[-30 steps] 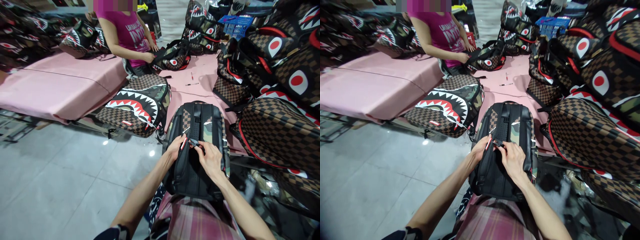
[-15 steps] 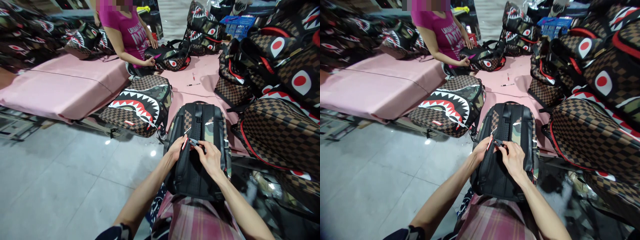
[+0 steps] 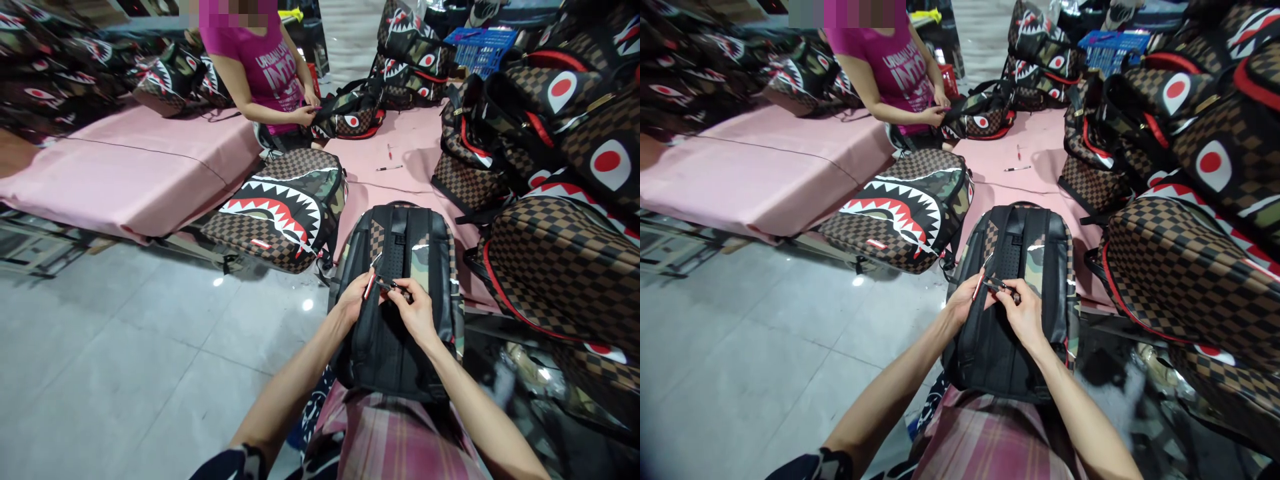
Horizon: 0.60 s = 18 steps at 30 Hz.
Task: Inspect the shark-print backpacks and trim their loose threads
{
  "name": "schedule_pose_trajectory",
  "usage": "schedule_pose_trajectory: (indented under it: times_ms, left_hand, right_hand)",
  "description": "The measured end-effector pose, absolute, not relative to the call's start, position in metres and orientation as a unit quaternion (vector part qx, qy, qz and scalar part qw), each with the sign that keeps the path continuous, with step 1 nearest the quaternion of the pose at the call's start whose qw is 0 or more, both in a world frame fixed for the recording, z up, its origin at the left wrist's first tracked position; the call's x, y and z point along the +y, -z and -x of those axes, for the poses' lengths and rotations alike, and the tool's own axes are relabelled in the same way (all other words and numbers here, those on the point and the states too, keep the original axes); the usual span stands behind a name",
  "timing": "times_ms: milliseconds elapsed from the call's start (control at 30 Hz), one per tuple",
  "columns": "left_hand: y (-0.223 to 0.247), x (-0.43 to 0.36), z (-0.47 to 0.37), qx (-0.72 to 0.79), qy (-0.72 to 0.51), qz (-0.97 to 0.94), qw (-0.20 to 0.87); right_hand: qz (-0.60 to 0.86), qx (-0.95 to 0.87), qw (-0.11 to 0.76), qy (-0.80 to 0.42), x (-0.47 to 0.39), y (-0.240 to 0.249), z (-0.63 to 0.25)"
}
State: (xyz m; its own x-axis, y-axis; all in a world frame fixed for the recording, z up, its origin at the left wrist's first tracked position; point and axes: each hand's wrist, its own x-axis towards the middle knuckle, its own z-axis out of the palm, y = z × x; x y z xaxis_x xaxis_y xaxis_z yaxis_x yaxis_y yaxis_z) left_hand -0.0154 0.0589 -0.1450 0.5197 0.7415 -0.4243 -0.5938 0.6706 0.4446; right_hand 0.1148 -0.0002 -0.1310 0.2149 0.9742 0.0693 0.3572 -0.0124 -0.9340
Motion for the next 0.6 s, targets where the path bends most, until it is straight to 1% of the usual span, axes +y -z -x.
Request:
schedule_pose_trajectory:
  times_ms: [233, 500, 600]
  left_hand:
    - [0.138, 0.058, 0.016, 0.3, -0.371, -0.106, 0.873]
    - [0.142, 0.06, 0.018, 0.292, -0.373, -0.098, 0.875]
    - [0.143, 0.06, 0.017, 0.278, -0.372, -0.102, 0.88]
  right_hand:
    - [0.601, -0.582, 0.466, -0.288, 0.004, 0.133, -0.121]
    - [0.524, -0.676, 0.473, -0.213, 0.018, 0.131, -0.135]
    - [0.513, -0.68, 0.479, -0.212, 0.02, 0.131, -0.137]
